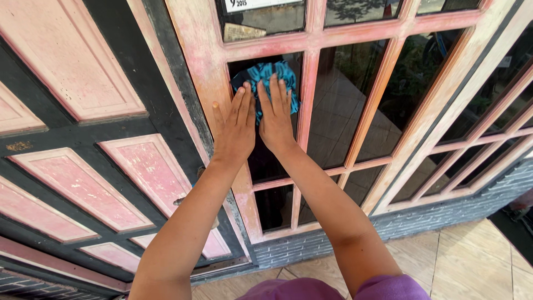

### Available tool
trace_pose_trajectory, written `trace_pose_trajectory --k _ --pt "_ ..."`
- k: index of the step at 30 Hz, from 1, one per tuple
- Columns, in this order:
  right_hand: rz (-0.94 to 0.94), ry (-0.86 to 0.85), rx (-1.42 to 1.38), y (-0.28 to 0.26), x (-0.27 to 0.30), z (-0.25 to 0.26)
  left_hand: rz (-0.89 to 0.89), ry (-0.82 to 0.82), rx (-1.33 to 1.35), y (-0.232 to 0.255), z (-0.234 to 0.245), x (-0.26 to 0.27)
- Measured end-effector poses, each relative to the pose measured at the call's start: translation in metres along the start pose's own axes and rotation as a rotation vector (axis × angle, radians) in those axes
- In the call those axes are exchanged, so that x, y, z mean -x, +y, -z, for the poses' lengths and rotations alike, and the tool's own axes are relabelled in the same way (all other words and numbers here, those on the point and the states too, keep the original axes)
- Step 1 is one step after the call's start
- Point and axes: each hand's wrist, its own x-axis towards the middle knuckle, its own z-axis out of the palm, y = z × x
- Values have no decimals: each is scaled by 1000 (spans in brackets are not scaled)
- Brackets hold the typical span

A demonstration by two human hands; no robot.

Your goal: The person cleans window panes by spraying them with liquid from a spray bottle and wiping the glass with a cloth.

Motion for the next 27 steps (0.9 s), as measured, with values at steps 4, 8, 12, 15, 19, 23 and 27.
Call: trace_pose_trajectory --k 4,8,12,15,19,23,27 --pt "5 -79 -29 -5 42 -16 -4 -110 -21 0 -5 41" --pt "17 -129 -5 5 105 -34 -44 -296 -1 16 -24 81" --pt "-18 -157 100 38 176 -42 -111 -438 4 47 -52 122" --pt "-41 -240 92 63 220 -42 -100 -506 138 74 -69 142" --pt "-107 -223 88 66 245 -77 -73 -498 96 87 -79 154" --pt "-59 -225 -85 42 271 -97 -9 -351 167 71 -65 162" --pt "163 -345 8 58 254 -95 4 -252 116 55 -34 155"
